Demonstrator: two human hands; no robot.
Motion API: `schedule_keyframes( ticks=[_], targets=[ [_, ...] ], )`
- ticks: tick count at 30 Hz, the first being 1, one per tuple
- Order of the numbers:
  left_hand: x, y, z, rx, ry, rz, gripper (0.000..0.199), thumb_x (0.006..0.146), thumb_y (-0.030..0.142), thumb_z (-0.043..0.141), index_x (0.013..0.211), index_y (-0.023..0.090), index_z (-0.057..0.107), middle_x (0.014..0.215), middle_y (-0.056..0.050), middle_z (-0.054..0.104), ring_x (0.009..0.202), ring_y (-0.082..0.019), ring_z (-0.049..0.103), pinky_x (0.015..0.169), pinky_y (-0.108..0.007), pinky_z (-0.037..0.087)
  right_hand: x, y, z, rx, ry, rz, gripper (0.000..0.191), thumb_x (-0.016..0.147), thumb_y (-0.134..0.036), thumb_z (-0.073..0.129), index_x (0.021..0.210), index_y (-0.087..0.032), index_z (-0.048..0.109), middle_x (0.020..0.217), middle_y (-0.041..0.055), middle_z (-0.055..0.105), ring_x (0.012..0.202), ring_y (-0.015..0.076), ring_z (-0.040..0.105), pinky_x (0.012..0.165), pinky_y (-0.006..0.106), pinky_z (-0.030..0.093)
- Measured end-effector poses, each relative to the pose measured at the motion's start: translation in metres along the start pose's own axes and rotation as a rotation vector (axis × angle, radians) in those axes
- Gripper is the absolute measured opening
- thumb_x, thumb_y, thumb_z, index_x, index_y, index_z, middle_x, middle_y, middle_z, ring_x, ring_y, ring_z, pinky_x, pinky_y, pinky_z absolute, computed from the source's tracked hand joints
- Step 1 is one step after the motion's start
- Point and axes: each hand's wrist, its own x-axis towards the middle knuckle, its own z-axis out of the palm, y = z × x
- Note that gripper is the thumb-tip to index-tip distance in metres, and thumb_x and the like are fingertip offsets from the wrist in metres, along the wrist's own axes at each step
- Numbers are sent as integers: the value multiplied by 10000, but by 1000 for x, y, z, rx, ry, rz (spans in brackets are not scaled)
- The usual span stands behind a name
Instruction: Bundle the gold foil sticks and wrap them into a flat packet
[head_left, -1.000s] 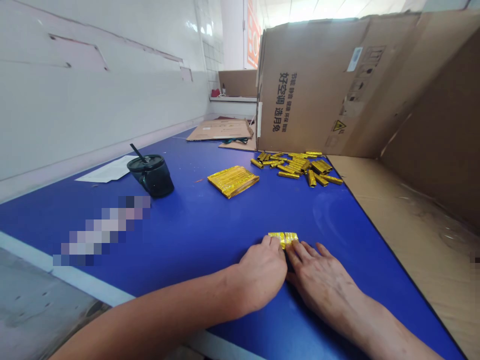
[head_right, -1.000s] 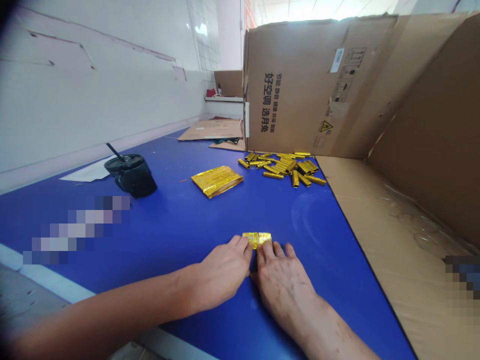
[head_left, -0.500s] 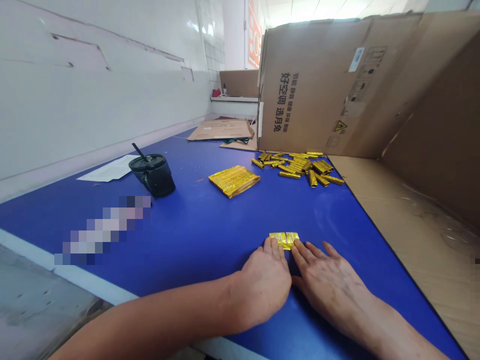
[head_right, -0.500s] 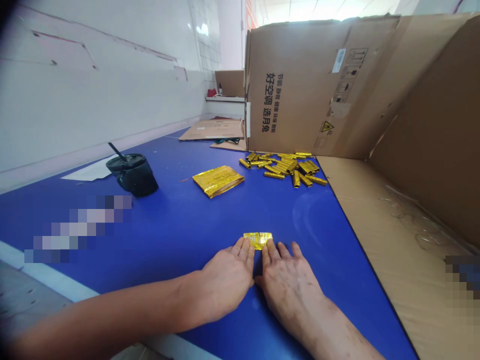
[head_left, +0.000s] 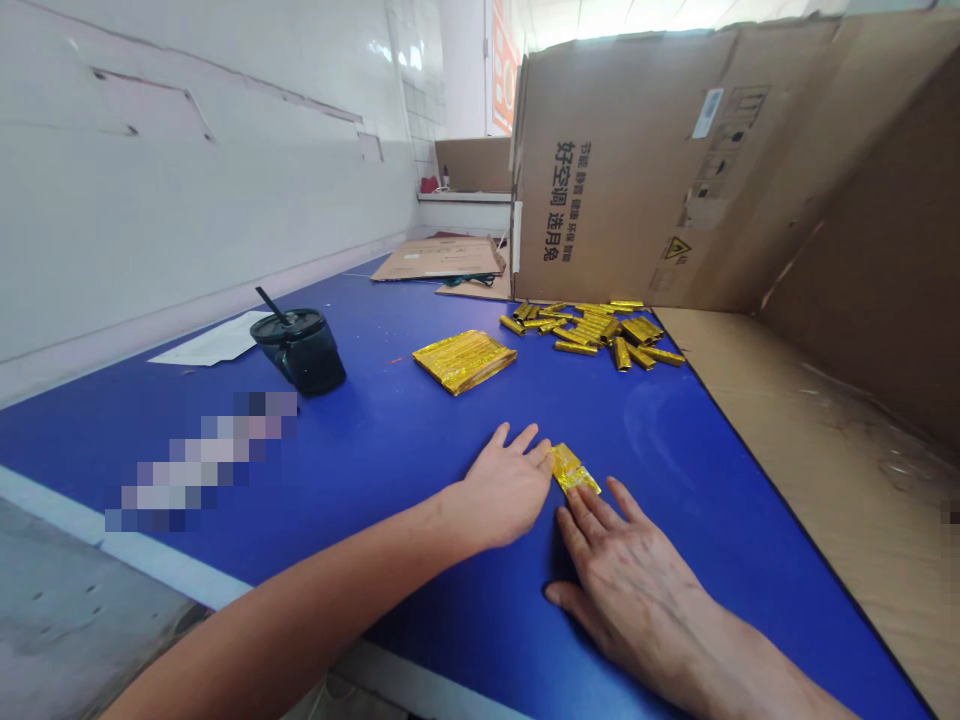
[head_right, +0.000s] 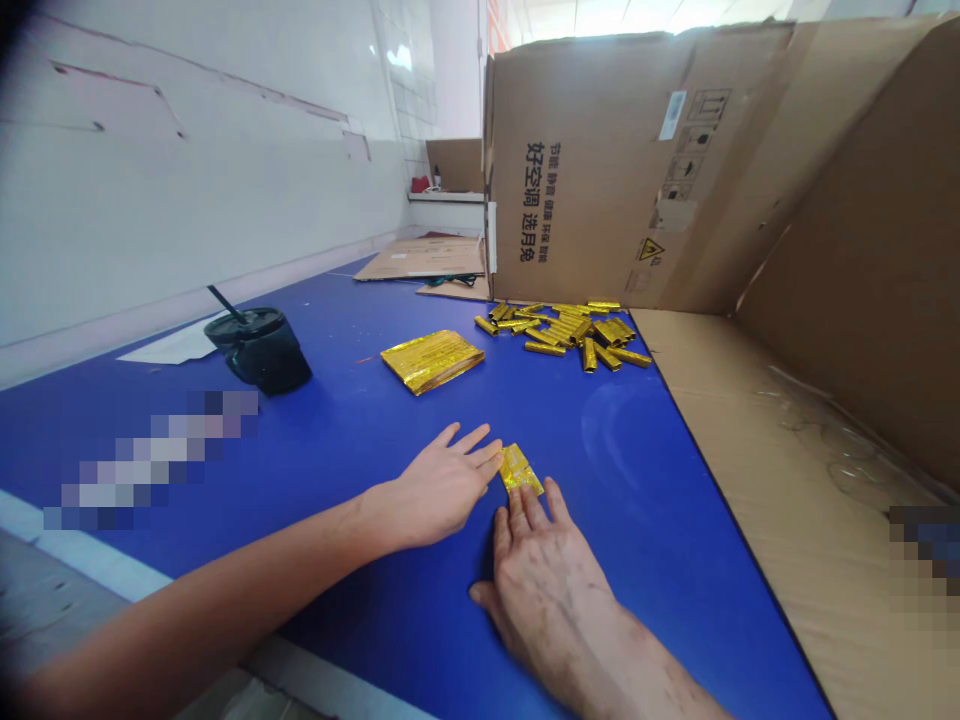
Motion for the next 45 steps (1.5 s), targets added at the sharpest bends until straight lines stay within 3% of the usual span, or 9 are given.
schedule_keyframes(
  ticks=[12,17,22,25,28,31,35,40,45],
  targets=[
    [6,17,1,47,70,-25,287,815,221,418,1014,93,580,1085,-163,569,1020,-254,484,915,-421,298,-2,-5,-4,113,-47,15,750,734,-589,421,1213,-14,475,1264,256,420,1175,356,385,1002,509,227],
    [2,11,5,-27,72,-59,378,819,223,385,1148,69,488,1248,-169,457,1175,-272,362,950,-458,253,-3,-8,-11,231,-63,-33,763,720,-587,457,1268,-56,415,1316,232,366,1219,342,321,1019,494,197],
    [4,-3,-2,-237,43,-39,308,856,268,365,1089,206,556,1302,-104,395,1207,-241,314,919,-394,305,-7,-13,-13,341,-32,-112,811,697,-599,489,1328,-119,318,1381,187,275,1272,319,215,1031,480,170],
    [5,-7,-3,-337,43,-63,277,852,287,398,1055,272,586,1231,-63,437,1142,-212,367,899,-368,327,-6,-5,-14,412,0,-147,638,734,-561,479,1245,-179,452,1322,145,408,1242,276,307,1029,451,187],
    [6,-8,-3,-368,52,-58,256,832,292,444,1038,284,596,1108,-46,475,1032,-191,413,852,-334,350,0,17,-13,554,77,-152,289,849,-371,403,1022,-247,598,1047,27,633,1028,149,528,988,330,287],
    [6,-8,-2,-336,70,-8,257,838,282,430,1038,315,587,954,-37,487,899,-177,437,771,-306,361,7,43,-3,571,212,114,260,855,-243,363,864,-222,622,835,17,654,814,139,584,773,267,430],
    [7,-8,-2,-244,83,103,290,832,214,421,1050,336,568,841,-34,476,767,-161,437,688,-274,348,14,62,15,469,160,380,188,808,-262,434,778,-220,615,782,15,628,708,158,587,640,270,439],
    [10,-5,-4,-197,131,112,223,810,198,455,960,276,601,795,-36,474,749,-167,450,639,-254,345,12,57,18,465,135,314,135,798,-261,456,796,-232,588,769,-2,597,691,141,568,614,246,420],
    [11,-4,-5,-303,60,97,186,823,241,440,913,228,601,764,-17,475,587,-115,467,540,-227,343,10,58,14,512,97,204,107,783,-215,479,815,-238,580,754,-13,547,694,128,538,635,238,413]
  ],
)
